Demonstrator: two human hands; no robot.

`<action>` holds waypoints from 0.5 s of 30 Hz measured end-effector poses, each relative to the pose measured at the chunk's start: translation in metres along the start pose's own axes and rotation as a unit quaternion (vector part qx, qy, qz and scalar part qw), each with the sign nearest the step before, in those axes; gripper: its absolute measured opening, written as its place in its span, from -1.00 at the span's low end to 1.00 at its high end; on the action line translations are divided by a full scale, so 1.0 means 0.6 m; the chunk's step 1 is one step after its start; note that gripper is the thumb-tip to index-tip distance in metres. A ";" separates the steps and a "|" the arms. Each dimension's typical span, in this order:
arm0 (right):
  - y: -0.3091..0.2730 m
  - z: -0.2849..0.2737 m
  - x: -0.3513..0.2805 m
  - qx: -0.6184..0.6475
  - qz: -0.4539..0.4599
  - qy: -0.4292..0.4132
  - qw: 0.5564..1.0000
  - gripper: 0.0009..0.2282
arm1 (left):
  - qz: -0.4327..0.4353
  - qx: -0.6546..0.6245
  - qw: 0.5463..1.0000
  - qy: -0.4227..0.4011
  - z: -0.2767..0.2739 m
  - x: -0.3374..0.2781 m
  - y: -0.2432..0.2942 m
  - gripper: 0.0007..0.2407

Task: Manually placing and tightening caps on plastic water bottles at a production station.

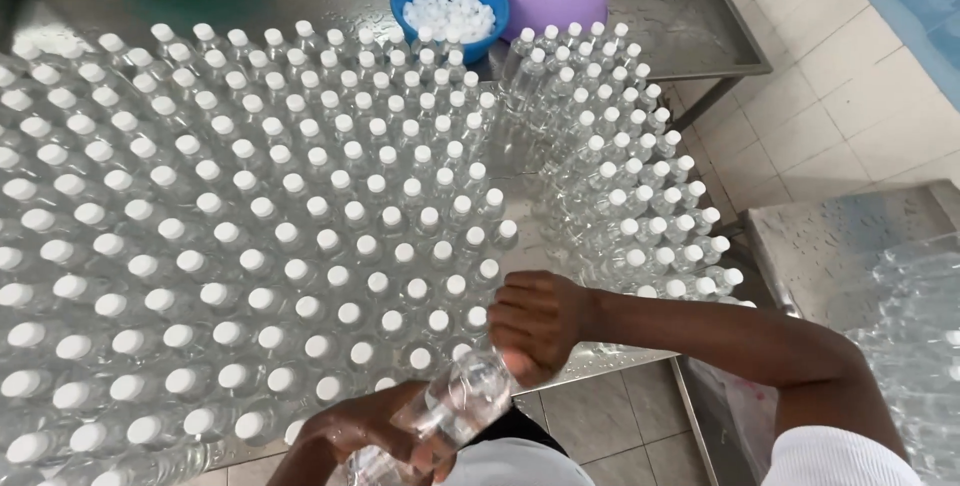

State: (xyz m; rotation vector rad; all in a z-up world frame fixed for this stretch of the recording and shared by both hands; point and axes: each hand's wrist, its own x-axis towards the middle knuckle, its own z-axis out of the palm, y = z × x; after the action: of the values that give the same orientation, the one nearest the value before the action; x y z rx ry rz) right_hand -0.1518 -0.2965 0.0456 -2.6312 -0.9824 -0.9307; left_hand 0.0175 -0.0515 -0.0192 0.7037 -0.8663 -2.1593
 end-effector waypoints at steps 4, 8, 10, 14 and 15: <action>0.005 0.050 -0.089 0.140 0.280 -0.028 0.949 -0.52 | -0.052 0.034 0.990 0.128 0.029 0.018 0.084 -0.37; 0.015 0.060 -0.144 0.294 0.649 -0.137 0.688 -0.51 | -0.199 0.387 0.832 0.345 0.061 0.080 0.129 -0.33; 0.033 0.049 -0.162 0.317 0.722 -0.156 0.595 -0.58 | -0.213 0.511 0.753 0.356 0.049 0.138 0.091 -0.21; 0.078 0.000 -0.172 0.467 0.812 -0.249 0.245 -0.33 | -0.164 0.848 0.332 0.379 0.033 0.232 0.038 -0.43; 0.107 -0.027 -0.159 0.416 0.814 -0.267 0.304 -0.35 | -0.128 0.874 0.254 0.395 0.026 0.249 0.055 -0.44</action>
State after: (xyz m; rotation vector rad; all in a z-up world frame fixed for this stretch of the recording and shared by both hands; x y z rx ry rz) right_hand -0.1746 -0.4023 0.0026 -1.3753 1.0965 0.8304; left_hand -0.0709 -0.1771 -0.0176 2.5432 -2.1859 0.4892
